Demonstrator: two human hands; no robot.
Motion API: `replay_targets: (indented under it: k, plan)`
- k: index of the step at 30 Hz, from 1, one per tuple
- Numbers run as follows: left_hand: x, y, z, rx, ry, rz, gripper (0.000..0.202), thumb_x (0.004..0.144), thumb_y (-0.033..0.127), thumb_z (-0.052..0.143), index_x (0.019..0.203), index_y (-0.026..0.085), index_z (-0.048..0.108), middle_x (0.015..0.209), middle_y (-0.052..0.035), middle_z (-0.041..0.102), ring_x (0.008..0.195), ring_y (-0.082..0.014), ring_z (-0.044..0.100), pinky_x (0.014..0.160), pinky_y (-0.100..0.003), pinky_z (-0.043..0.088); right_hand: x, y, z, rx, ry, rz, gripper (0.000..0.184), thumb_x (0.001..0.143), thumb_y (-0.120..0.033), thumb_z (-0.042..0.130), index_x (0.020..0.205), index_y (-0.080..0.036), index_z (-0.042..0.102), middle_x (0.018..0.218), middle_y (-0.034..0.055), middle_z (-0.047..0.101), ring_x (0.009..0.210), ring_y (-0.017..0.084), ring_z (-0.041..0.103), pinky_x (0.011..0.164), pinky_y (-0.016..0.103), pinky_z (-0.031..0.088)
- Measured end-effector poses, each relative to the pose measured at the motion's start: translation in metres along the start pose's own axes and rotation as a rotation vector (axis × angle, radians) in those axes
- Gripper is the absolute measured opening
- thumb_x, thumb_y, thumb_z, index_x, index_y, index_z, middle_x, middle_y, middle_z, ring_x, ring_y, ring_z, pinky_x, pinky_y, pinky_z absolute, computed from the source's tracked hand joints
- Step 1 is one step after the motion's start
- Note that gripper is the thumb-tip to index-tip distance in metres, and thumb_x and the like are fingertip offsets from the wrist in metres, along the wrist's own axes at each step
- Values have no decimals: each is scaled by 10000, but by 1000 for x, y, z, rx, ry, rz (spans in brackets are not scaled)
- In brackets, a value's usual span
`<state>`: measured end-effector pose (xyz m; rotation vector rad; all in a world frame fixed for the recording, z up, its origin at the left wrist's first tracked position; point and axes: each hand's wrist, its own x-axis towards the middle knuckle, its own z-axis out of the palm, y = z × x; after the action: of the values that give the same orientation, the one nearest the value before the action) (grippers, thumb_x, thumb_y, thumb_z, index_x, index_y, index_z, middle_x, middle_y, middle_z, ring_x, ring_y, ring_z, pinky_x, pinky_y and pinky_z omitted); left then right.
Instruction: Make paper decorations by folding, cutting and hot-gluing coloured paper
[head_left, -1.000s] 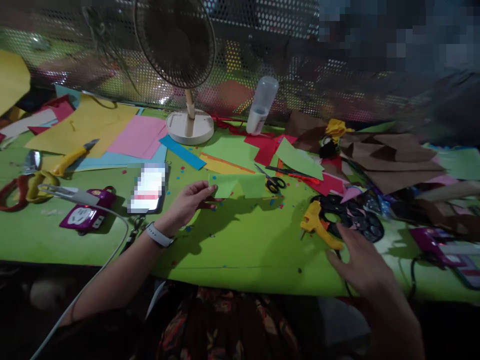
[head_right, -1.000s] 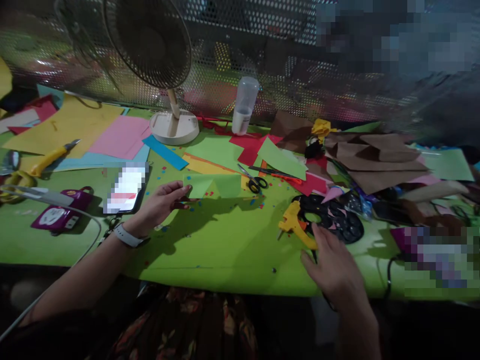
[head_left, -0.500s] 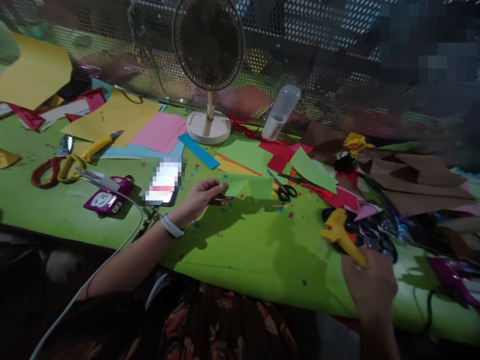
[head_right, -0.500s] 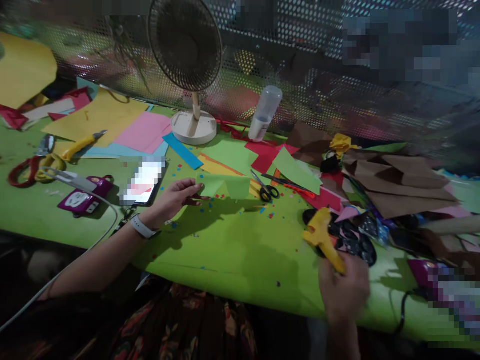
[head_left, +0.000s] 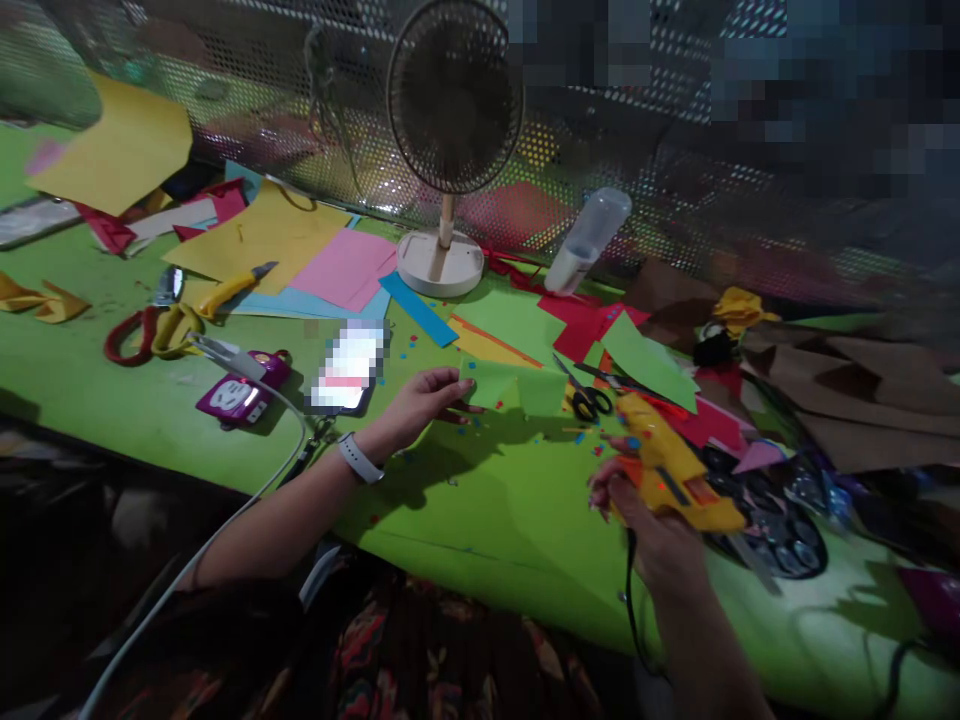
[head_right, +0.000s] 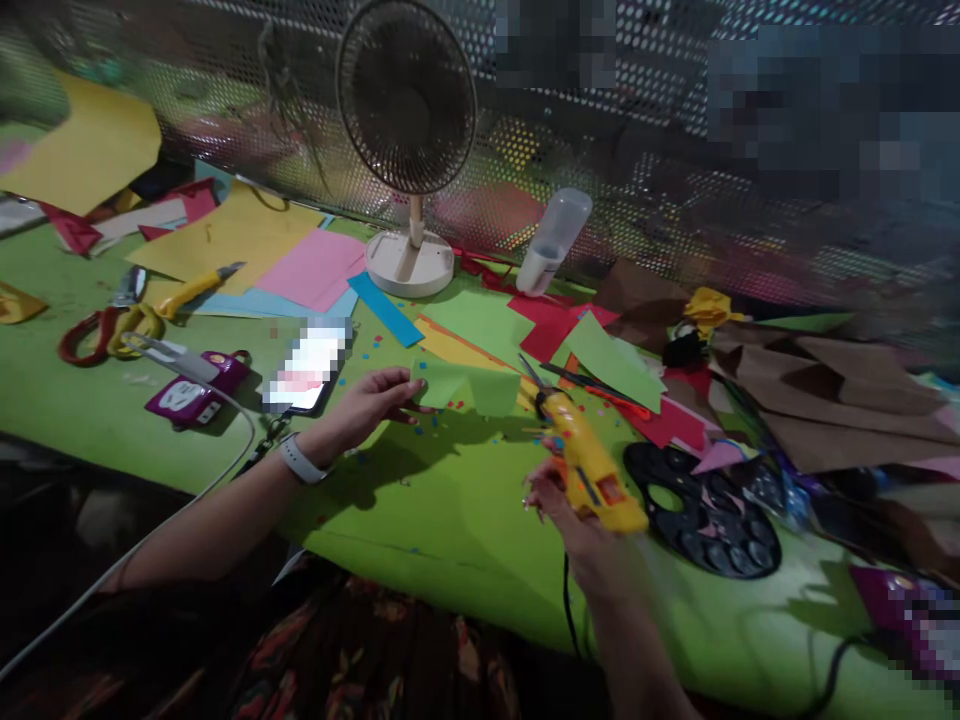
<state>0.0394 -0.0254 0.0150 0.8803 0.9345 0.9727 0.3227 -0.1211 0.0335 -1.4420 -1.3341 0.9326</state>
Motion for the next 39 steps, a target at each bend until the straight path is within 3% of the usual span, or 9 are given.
replay_targets:
  k: [4,7,13,19,23,39]
  plan:
    - [-3,3,3,18,-12,-21,367,745,447,789,837,176,559,779,38,592,746,-152,719,625,-231,539,15,-17,29,94,-230,100,402,768,-533,720,1053,-254,668,903,62,722,696,225,667,496,317,501]
    - [-4,4,4,46,-32,-37,366,749,452,785,799,169,559,743,36,584,777,-167,724,643,-235,543,18,-22,44,47,-298,71,336,786,-496,717,1023,-262,671,977,77,714,810,246,683,573,328,545]
    - [-3,0,3,82,-81,-7,336,762,433,779,822,149,610,789,7,633,799,-165,722,698,-258,567,14,-5,67,90,-253,145,375,769,-554,713,951,-235,638,829,43,696,566,172,623,498,310,555]
    - [-2,-2,4,119,-80,-27,297,777,410,765,831,152,628,797,-1,664,768,-148,715,700,-259,573,15,1,67,52,-259,111,346,734,-517,773,818,-219,618,724,4,653,500,139,570,472,287,544]
    - [-4,-1,6,144,-77,-28,298,778,421,763,823,155,636,778,3,663,756,-144,713,689,-252,571,18,2,66,57,-270,114,283,766,-459,766,836,-220,630,732,12,654,520,143,575,474,289,549]
    - [-5,-2,6,141,-104,-4,301,780,441,761,851,167,658,775,-9,694,761,-155,715,707,-276,576,18,4,71,38,-210,124,272,762,-472,754,805,-230,637,681,-2,619,484,145,537,428,298,512]
